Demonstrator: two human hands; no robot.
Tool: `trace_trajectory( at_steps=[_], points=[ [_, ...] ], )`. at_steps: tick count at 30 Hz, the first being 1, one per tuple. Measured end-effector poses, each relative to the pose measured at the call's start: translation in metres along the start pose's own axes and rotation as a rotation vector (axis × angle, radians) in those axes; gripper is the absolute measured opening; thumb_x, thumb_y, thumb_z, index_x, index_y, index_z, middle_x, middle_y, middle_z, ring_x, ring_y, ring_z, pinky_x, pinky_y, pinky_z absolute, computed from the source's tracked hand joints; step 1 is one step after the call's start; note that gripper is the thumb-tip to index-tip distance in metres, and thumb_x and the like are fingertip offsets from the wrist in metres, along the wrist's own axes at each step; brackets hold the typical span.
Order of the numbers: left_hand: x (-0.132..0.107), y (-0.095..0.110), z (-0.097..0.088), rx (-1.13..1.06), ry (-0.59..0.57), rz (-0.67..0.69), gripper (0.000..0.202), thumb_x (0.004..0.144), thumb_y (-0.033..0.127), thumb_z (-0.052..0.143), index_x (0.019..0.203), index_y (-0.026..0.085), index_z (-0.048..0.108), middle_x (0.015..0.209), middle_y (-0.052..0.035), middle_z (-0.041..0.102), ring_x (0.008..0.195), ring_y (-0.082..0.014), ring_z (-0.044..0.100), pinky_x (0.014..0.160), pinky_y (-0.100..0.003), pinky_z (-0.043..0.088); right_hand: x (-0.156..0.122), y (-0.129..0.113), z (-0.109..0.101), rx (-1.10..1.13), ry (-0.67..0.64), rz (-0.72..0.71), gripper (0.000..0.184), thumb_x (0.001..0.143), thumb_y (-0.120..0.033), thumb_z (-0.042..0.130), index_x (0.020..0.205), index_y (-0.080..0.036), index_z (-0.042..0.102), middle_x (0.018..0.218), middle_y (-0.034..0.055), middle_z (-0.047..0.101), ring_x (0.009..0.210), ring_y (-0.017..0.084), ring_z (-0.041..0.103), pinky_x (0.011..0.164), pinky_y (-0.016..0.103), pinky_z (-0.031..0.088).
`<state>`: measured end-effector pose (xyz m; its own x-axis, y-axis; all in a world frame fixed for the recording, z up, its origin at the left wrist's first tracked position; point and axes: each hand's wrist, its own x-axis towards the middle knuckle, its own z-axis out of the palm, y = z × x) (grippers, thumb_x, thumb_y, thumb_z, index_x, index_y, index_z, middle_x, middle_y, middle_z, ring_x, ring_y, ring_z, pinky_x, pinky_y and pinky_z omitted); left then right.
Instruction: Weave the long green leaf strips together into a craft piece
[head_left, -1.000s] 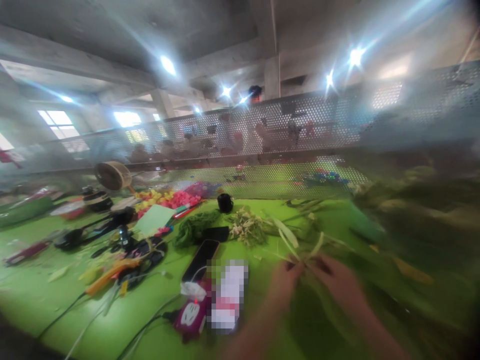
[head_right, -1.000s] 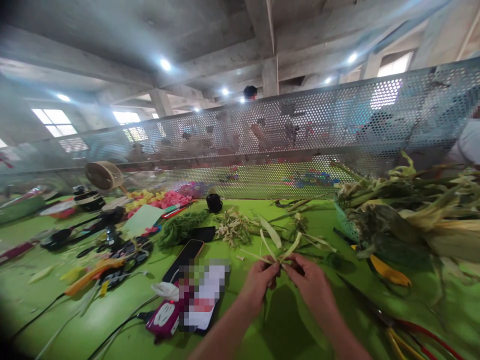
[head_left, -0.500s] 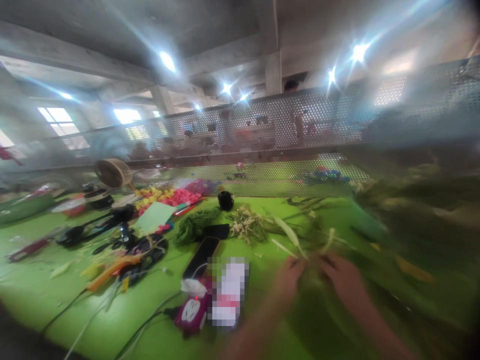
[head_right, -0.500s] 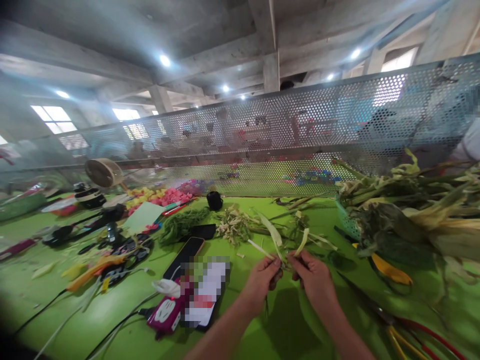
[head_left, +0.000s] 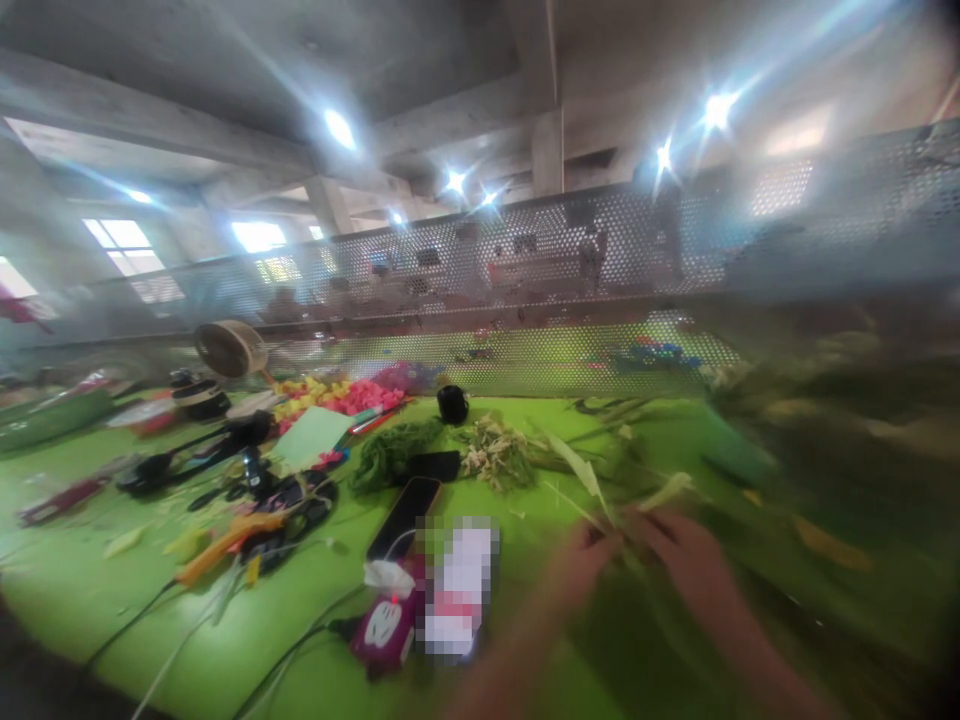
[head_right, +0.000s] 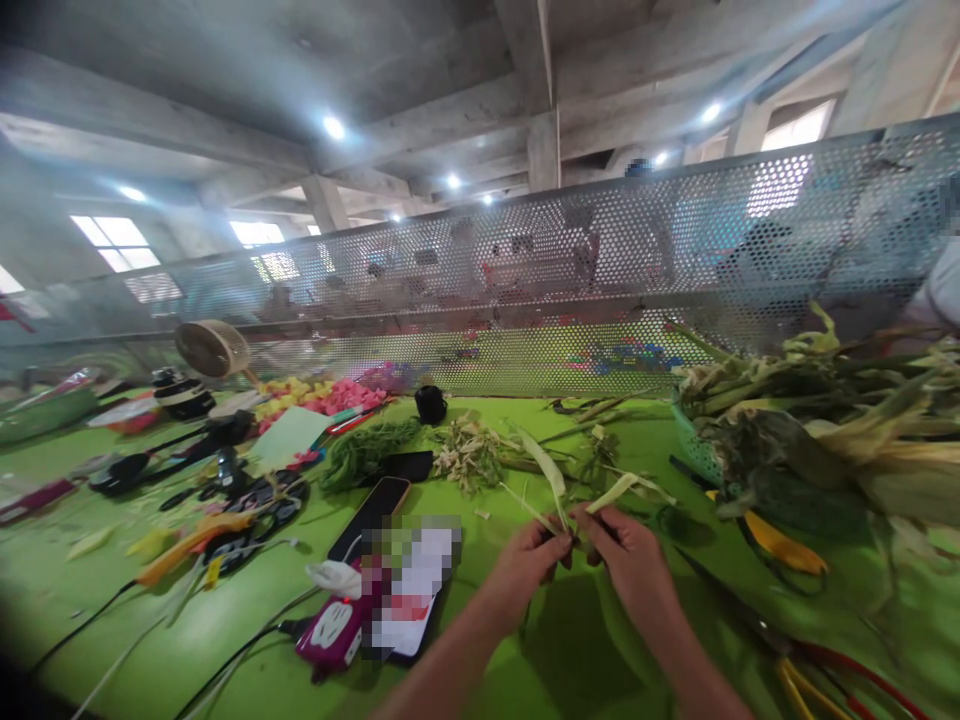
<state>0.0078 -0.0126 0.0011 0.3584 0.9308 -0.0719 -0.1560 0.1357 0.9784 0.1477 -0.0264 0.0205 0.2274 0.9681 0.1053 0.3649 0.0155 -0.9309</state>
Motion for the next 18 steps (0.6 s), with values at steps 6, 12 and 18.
trace_trajectory(
  at_steps=[6,12,18],
  points=[
    [0.003,-0.006,-0.001,0.040,-0.042,0.047,0.020,0.070,0.033,0.064,0.078,0.015,0.064,0.066,-0.0007,0.056,0.063,-0.0127,0.048,0.066,-0.026,0.037,0.001,0.001,0.002,0.023,0.012,0.008,0.030,0.062,-0.048,0.055,0.063,-0.021,0.068,0.058,0.0025,0.068,0.053,0.019,0.057,0.051,0.028,0.044],
    [0.014,-0.020,-0.010,-0.047,0.173,0.050,0.030,0.069,0.043,0.065,0.074,0.014,0.060,0.062,-0.0008,0.055,0.058,-0.0116,0.047,0.058,-0.025,0.035,0.005,0.005,0.001,0.019,-0.106,-0.009,0.023,0.064,-0.043,0.057,0.065,-0.021,0.066,0.063,0.0022,0.069,0.061,0.019,0.061,0.058,0.028,0.046],
    [0.018,-0.021,-0.014,-0.163,0.294,0.021,0.039,0.064,0.051,0.067,0.072,0.014,0.058,0.059,0.0017,0.050,0.053,-0.0091,0.042,0.055,-0.023,0.032,0.004,0.022,0.009,-0.163,-0.348,-0.157,0.021,0.072,-0.035,0.053,0.063,-0.020,0.065,0.063,0.0009,0.069,0.061,0.019,0.060,0.059,0.029,0.044]
  ],
)
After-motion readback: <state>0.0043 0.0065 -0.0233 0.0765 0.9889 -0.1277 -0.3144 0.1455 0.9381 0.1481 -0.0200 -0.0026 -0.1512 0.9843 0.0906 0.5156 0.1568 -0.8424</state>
